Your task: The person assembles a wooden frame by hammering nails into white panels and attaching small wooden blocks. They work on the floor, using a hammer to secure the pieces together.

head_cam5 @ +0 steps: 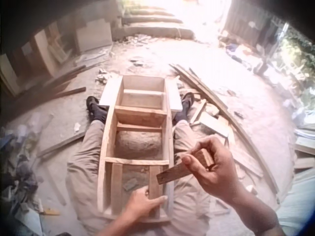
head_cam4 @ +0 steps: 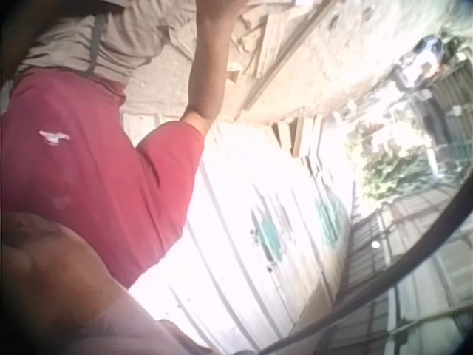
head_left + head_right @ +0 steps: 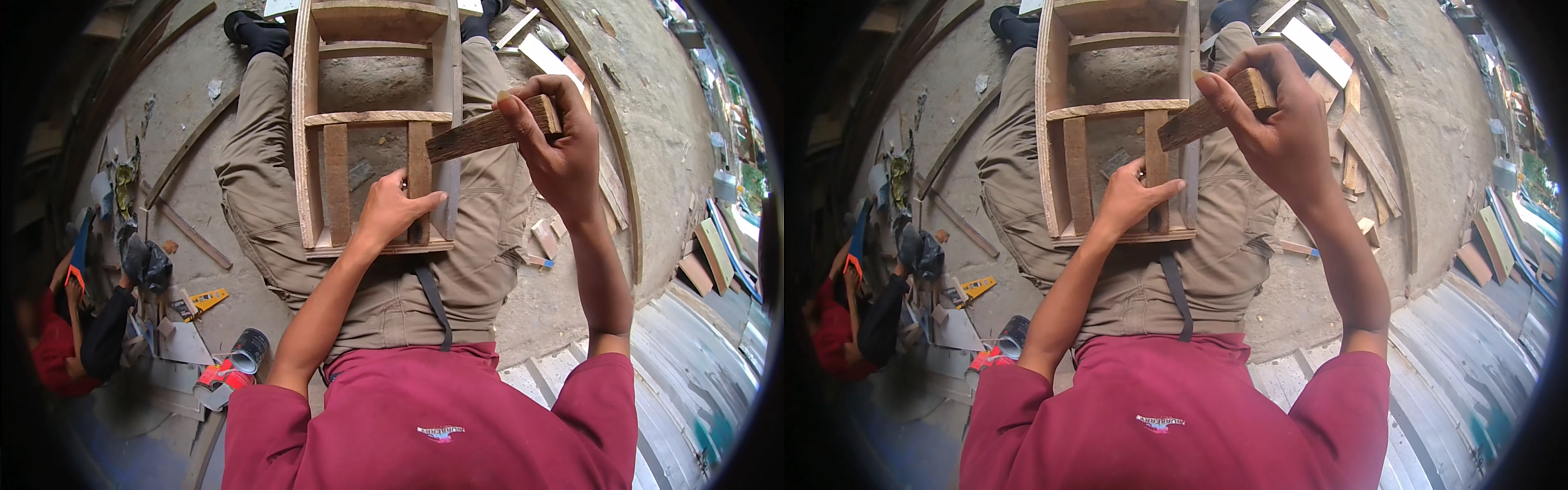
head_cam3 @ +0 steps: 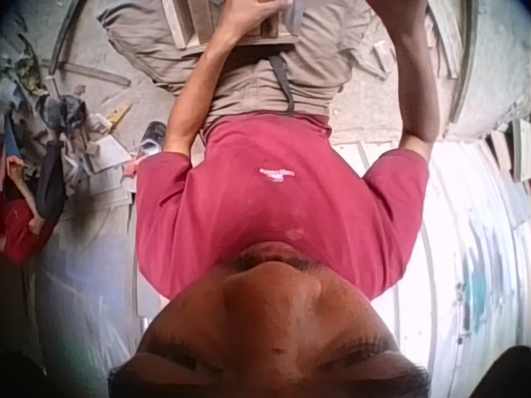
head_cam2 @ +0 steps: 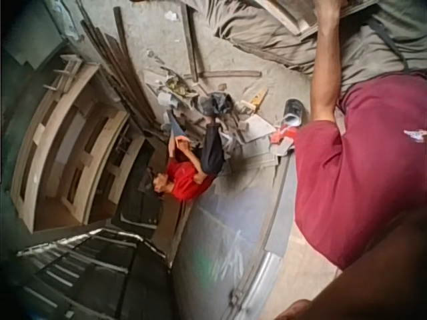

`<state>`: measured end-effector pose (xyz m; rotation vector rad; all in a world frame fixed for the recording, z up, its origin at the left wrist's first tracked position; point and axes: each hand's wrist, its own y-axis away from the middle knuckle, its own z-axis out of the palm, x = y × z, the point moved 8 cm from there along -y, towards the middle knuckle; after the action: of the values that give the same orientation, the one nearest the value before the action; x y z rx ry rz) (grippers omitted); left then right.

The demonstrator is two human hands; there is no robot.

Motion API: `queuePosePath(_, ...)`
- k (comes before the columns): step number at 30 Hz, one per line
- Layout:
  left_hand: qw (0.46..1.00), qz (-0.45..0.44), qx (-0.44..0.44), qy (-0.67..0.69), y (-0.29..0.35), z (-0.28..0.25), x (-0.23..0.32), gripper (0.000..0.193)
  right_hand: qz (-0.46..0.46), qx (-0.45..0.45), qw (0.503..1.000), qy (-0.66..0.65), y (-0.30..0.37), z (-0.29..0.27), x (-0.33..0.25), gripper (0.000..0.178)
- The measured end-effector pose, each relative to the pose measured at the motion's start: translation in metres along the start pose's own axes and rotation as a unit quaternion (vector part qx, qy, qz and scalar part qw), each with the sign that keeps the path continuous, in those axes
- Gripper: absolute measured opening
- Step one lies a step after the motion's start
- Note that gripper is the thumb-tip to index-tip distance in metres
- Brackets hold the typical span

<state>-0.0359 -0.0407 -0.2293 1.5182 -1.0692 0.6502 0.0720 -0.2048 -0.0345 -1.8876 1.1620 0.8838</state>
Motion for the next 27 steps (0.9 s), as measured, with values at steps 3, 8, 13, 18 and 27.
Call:
queuePosePath(3, 0.999, -0.033, -0.024, -0.006, -0.001, 0.0, -0.005, 0.059, -0.04, 0.019, 0.999, 0.022, -0.002, 0.003, 0.003, 0.037)
queuePosePath(8, 0.999, -0.026, -0.022, -0.016, 0.0, 0.0, -0.002, 0.06, -0.1, 0.01, 0.99, 0.104, -0.006, 0.019, 0.005, 0.042)
queuePosePath(13, 1.0, 0.0, -0.014, -0.028, 0.0, -0.001, -0.001, 0.061, -0.128, -0.005, 0.981, 0.143, -0.004, 0.04, 0.012, 0.049)
queuePosePath(18, 0.999, -0.012, -0.017, -0.029, -0.002, 0.002, -0.008, 0.062, -0.121, -0.022, 0.98, 0.155, -0.003, 0.054, 0.023, 0.053)
queuePosePath(27, 0.999, -0.019, -0.02, -0.022, -0.003, 0.004, -0.006, 0.061, -0.126, -0.026, 0.98, 0.15, -0.004, 0.055, 0.024, 0.047)
